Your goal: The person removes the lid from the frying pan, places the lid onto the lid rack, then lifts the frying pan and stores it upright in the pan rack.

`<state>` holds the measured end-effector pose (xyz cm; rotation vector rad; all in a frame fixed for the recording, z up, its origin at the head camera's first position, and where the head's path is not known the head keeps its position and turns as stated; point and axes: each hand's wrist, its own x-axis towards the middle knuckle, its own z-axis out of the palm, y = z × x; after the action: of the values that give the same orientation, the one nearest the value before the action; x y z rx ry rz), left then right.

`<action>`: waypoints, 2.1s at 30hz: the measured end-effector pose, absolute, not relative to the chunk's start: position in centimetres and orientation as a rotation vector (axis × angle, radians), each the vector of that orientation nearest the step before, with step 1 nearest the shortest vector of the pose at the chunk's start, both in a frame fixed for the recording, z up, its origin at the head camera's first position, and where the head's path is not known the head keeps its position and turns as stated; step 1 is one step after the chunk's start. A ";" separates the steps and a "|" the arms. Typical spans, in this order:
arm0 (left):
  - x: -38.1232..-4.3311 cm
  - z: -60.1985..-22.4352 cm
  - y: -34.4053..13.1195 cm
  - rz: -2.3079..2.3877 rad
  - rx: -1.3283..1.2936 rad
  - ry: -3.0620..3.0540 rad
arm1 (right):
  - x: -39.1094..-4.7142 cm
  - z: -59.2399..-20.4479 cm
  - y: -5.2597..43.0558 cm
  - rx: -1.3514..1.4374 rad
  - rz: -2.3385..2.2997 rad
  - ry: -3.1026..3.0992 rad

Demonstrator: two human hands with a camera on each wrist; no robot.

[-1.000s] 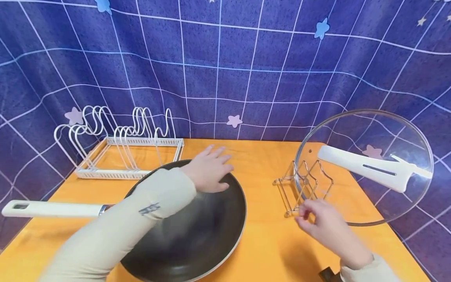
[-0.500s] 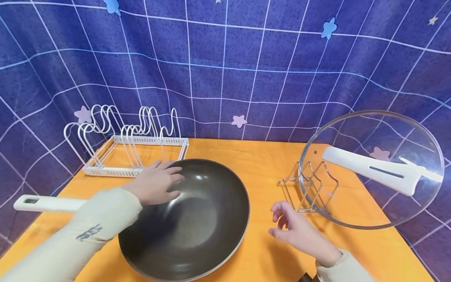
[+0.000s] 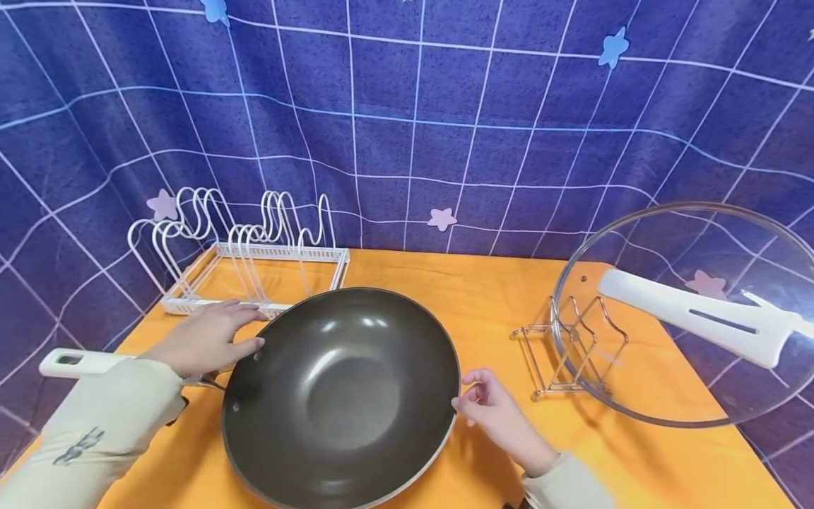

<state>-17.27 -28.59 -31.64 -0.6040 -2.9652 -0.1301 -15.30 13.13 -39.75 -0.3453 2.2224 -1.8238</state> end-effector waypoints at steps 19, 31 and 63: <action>-16.4 -35.5 -36.0 -0.167 -0.255 -3.141 | -15.7 -40.8 11.0 -0.091 -1.863 2.155; -16.0 -36.0 -35.8 -0.125 -0.150 -3.194 | -15.6 -41.1 10.4 -0.089 -1.842 2.185; -17.2 -36.1 -31.4 -0.132 -0.096 -3.054 | -17.7 -37.5 14.0 -0.196 -1.488 2.575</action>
<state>-17.17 -31.41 -36.12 -0.0959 -3.0540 -0.1317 -17.74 13.97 -37.45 -0.1961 2.5749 -1.4885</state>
